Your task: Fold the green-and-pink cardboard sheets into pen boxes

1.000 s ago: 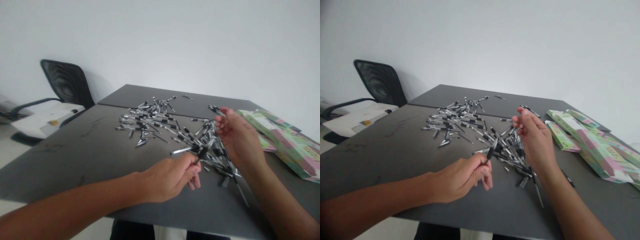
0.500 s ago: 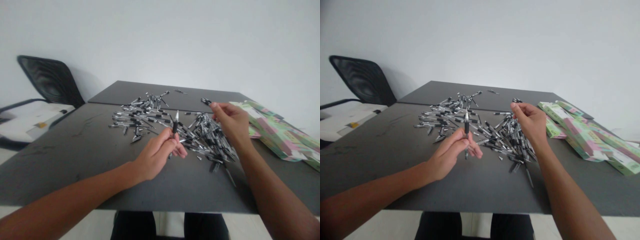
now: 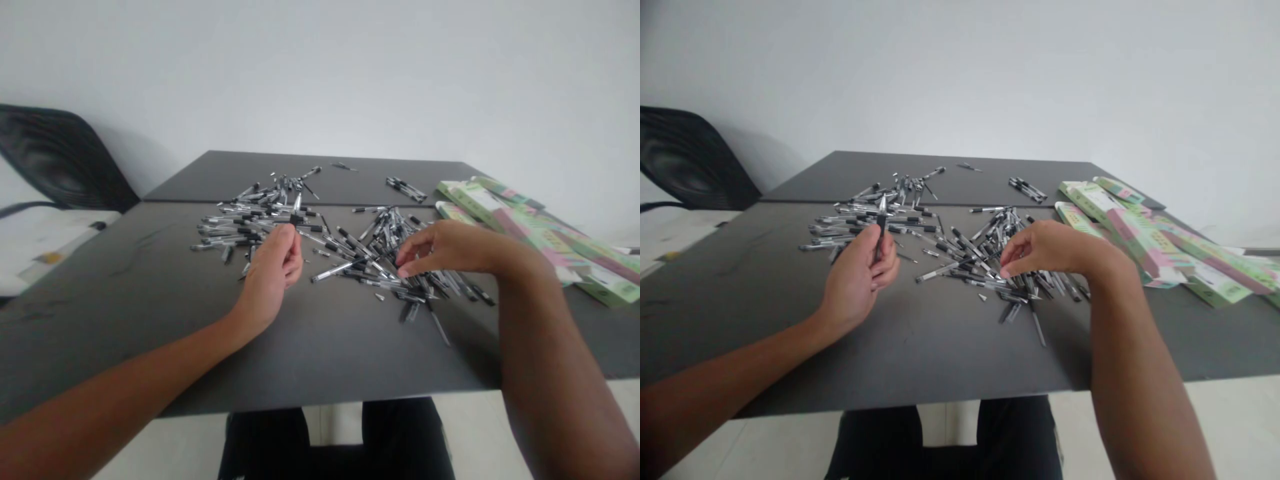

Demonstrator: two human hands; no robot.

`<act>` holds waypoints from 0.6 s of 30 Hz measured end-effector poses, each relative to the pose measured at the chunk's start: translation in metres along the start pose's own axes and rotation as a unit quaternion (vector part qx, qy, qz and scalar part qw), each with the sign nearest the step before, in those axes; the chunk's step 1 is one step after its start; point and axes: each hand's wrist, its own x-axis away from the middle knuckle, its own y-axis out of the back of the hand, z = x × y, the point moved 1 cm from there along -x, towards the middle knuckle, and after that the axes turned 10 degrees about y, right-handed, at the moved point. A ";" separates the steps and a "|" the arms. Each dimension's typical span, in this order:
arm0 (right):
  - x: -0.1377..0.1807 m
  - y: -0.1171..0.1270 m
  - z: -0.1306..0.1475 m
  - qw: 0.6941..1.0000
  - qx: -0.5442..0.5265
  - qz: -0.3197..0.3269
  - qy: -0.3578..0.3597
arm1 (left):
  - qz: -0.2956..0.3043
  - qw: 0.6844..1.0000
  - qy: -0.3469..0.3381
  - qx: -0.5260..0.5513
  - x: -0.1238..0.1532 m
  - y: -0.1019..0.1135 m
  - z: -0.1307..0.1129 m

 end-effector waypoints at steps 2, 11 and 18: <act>0.006 0.001 -0.003 0.999 -0.018 0.033 -0.012 | -0.011 1.000 -0.018 -0.008 0.002 -0.001 0.002; 0.009 -0.003 -0.004 0.997 -0.019 0.067 -0.022 | -0.007 0.999 -0.020 -0.033 0.007 -0.004 0.008; 0.009 -0.006 -0.002 0.994 -0.025 0.106 -0.020 | 0.001 0.998 -0.034 -0.043 0.004 -0.005 0.013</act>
